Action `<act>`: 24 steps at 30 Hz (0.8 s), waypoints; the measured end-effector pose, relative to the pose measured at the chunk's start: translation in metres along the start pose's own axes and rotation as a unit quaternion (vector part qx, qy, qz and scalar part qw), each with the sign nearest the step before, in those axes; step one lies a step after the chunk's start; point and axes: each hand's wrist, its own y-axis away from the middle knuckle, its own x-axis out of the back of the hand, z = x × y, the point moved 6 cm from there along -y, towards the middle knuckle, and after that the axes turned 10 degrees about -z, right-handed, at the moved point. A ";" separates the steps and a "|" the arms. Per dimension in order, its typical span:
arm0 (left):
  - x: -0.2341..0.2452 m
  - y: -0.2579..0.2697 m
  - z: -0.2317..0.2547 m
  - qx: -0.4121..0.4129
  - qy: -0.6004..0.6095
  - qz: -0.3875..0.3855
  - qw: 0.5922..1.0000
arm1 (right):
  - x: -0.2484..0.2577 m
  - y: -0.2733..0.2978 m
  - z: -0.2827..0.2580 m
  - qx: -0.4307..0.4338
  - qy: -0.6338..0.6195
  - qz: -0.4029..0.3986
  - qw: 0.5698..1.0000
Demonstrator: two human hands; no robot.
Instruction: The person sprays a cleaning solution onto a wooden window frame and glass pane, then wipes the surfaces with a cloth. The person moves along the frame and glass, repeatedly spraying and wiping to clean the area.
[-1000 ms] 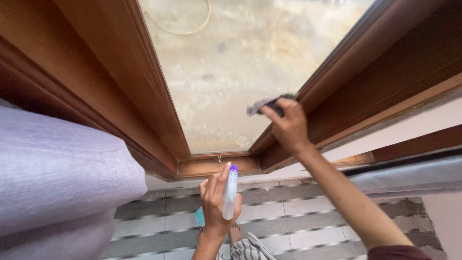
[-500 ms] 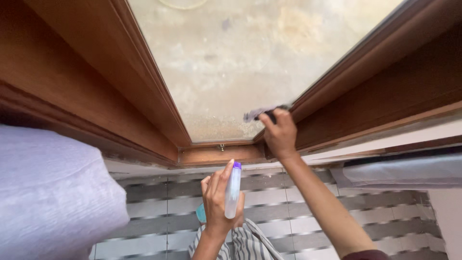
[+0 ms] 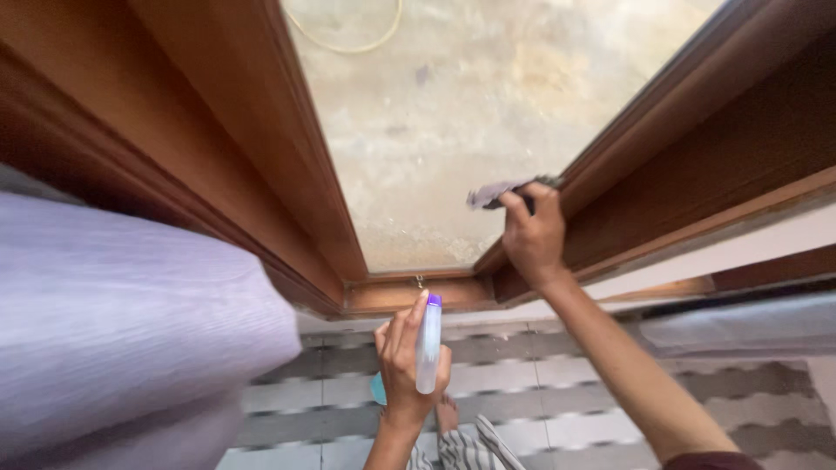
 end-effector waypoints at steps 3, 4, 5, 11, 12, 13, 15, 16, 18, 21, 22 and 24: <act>0.007 -0.004 -0.003 0.018 -0.022 0.005 1.000 | 0.041 -0.052 -0.012 0.061 0.000 0.060 0.996; 0.011 -0.004 -0.003 0.018 -0.021 0.008 1.000 | 0.050 -0.065 -0.015 0.072 0.010 0.071 0.995; 0.014 -0.005 -0.004 0.018 -0.019 0.011 1.000 | 0.054 -0.074 -0.019 0.083 0.020 0.081 0.993; 0.012 0.003 -0.015 0.030 -0.018 0.018 0.999 | -0.012 -0.058 -0.035 0.164 0.004 0.082 0.983; 0.012 0.004 -0.018 0.028 -0.016 0.015 0.999 | -0.035 -0.044 -0.039 0.192 0.023 0.047 0.980; 0.011 0.006 -0.021 0.032 -0.017 0.009 0.999 | -0.056 -0.026 -0.045 0.220 0.042 0.013 0.974; 0.010 0.010 -0.025 0.040 -0.020 0.005 0.999 | -0.095 0.011 -0.051 0.240 0.075 -0.079 0.965; 0.010 0.011 -0.027 0.043 -0.021 0.005 0.999 | -0.111 0.026 -0.051 0.247 0.081 -0.133 0.956; 0.013 0.013 -0.030 0.047 -0.023 0.002 0.999 | -0.134 0.048 -0.050 0.256 0.094 -0.237 0.932; 0.016 0.015 -0.032 0.062 -0.030 0.002 0.998 | -0.125 0.049 -0.049 0.277 0.092 -0.239 0.926; 0.018 0.015 -0.031 0.056 -0.031 0.008 0.998 | -0.117 0.040 -0.050 0.276 0.081 -0.232 0.929; 0.019 0.012 -0.030 0.041 -0.033 0.019 0.998 | -0.091 0.014 -0.053 0.272 0.062 -0.215 0.936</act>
